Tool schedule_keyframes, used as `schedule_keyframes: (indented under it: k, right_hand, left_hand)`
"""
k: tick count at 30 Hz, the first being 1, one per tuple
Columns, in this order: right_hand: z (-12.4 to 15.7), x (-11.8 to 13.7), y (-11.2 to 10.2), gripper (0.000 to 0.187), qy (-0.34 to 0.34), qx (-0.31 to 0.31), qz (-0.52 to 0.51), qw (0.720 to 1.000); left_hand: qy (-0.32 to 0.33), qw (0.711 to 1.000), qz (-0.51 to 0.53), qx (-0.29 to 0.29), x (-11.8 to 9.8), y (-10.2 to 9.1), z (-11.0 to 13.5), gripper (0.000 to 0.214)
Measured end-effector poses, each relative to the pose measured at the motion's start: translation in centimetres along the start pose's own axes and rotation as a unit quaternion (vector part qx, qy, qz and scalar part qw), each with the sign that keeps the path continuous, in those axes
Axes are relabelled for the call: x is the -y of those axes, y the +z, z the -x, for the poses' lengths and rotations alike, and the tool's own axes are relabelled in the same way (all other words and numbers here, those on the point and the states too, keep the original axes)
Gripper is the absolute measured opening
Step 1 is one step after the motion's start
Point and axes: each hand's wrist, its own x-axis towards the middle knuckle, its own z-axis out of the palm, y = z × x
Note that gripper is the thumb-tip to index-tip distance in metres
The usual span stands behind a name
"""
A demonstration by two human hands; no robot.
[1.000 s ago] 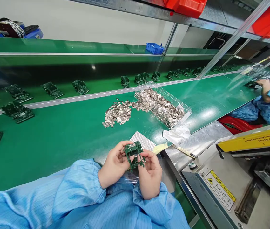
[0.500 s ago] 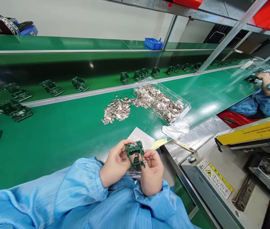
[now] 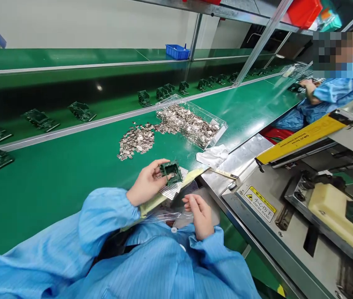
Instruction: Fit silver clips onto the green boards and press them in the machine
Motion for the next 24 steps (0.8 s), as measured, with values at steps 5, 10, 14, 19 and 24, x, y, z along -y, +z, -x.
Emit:
schedule_keyframes:
  k: [5, 10, 14, 19, 24]
  right_hand:
    - [-1.7, -1.4, 2.3, 0.041, -0.011, 0.042, 0.021, 0.999]
    - [-1.4, -2.2, 4.1, 0.045, -0.053, -0.011, 0.034, 0.998]
    - [-0.5, -3.2, 3.9, 0.045, -0.088, -0.01, 0.061, 0.994]
    - [-0.9, -3.9, 2.9, 0.041, -0.135, 0.021, 0.116, 0.984]
    - [-2.4, -4.3, 1.3, 0.041, -0.147, 0.085, 0.181, 0.969]
  left_hand:
    - [-0.01, 0.998, 0.03, 0.052, 1.7, 0.6, -3.1, 0.059]
    - [-0.026, 0.994, 0.07, 0.081, 2.2, 0.8, -2.6, 0.059]
    - [-0.033, 0.992, 0.071, 0.095, 2.1, 0.7, -2.1, 0.056]
    - [-0.03, 0.996, 0.058, 0.057, 1.8, 1.2, -2.5, 0.052]
    - [-0.034, 0.996, 0.076, 0.039, 1.7, 1.3, -2.9, 0.05]
